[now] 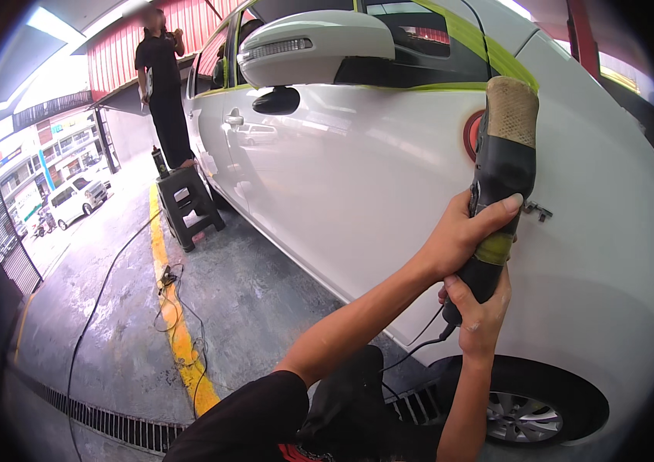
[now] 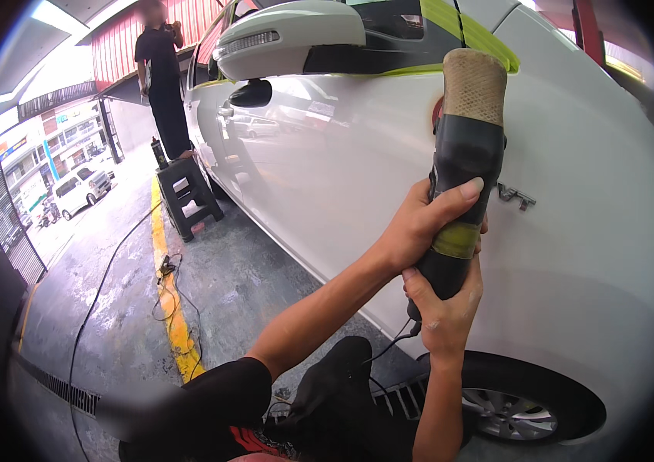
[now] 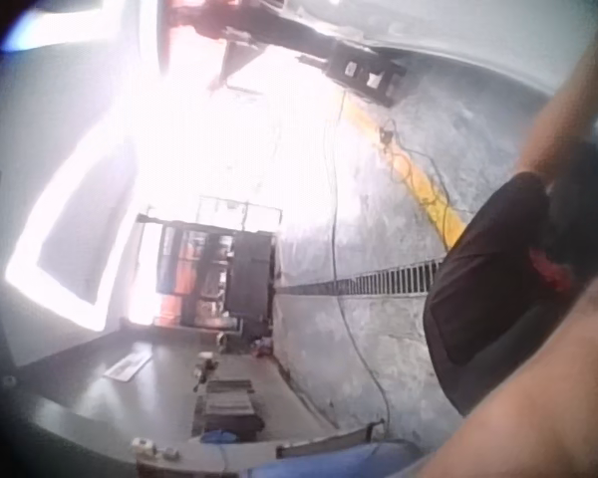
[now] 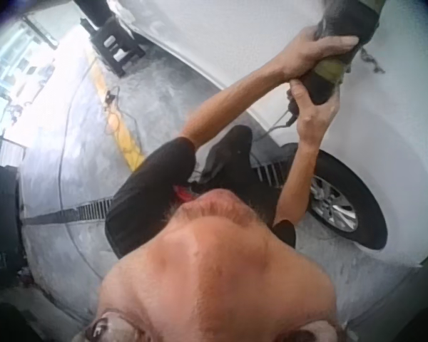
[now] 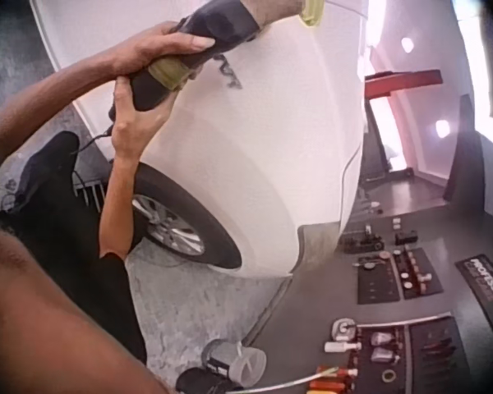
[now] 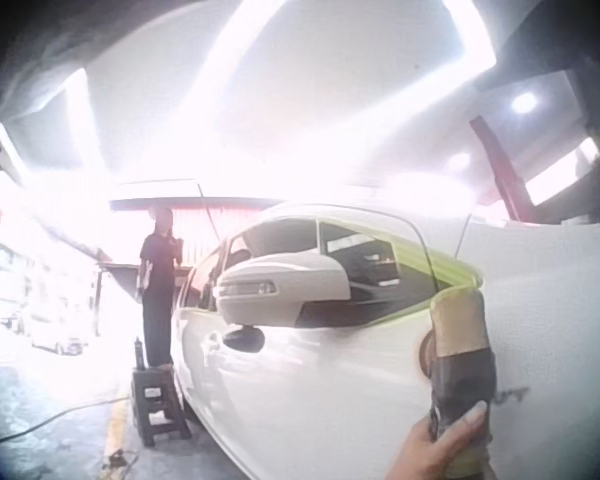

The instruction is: The person uses a rotary polisher with a buffing pad to polish the front fender of a white car. They move the tool across the surface, pause to apply compound from a yellow container, and then continue polishing before briefly touching the surface with their hand.

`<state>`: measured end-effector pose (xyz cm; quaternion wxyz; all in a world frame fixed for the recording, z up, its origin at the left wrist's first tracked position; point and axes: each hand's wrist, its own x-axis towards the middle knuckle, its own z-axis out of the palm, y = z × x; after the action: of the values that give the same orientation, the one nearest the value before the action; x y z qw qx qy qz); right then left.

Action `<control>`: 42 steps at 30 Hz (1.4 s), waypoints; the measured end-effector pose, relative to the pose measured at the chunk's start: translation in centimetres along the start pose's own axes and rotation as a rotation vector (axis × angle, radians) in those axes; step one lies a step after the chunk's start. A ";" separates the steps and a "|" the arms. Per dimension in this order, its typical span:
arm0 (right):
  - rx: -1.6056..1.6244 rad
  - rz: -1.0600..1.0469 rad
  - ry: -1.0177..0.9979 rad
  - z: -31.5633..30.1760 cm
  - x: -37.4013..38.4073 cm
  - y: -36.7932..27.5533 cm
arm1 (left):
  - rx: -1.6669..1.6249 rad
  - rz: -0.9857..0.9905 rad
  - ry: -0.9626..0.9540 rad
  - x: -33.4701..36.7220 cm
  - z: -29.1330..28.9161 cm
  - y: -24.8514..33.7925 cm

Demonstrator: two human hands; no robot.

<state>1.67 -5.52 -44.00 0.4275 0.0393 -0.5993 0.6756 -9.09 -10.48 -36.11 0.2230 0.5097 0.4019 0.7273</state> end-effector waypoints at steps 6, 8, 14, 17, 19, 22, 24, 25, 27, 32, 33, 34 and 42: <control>0.000 -0.121 0.218 -3.4 -2.0 -0.8 | 0.049 0.026 -0.221 1.9 5.6 -1.2; -0.034 -0.200 0.308 -6.4 -3.6 -0.5 | 0.002 0.015 -0.330 2.1 9.2 -1.7; 0.214 -0.233 0.510 -12.1 -7.1 -0.1 | 0.152 -0.099 -0.524 2.0 14.8 -0.6; 0.251 -0.259 0.662 -12.1 -6.8 1.0 | 0.210 -0.094 -0.509 2.0 14.5 -0.6; 0.178 -0.266 0.457 -10.2 -6.0 0.9 | 0.204 -0.059 -0.448 1.7 12.7 -0.2; 0.013 -0.270 0.308 -6.2 -3.5 0.5 | 0.118 0.040 -0.376 2.1 9.2 -1.1; -0.029 -0.234 0.236 -4.0 -2.0 0.8 | 0.099 0.070 -0.322 2.4 6.5 -1.1; -0.019 -0.205 0.202 -2.4 -1.3 0.8 | 0.097 0.042 -0.300 2.2 4.8 -0.5; 0.071 -0.130 0.173 0.3 -0.2 0.4 | 0.150 0.014 -0.226 1.8 1.9 0.6; 0.004 -0.042 0.079 0.8 0.4 0.0 | 0.135 -0.024 -0.118 0.7 -0.4 1.2; -0.017 -0.041 0.070 0.2 0.2 0.0 | 0.058 -0.037 -0.177 0.8 -0.4 0.4; -0.003 -0.030 0.049 -0.4 -0.1 -0.6 | -0.023 -0.038 -0.238 1.1 -0.1 -0.4; 0.080 -0.129 0.270 -4.2 -4.3 -1.6 | 0.177 0.079 -0.443 1.5 4.7 -2.1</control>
<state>7.30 -4.43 -46.32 0.5447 0.0035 -0.5052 0.6693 -5.56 -6.47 -36.24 0.2314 0.6896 0.3853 0.5678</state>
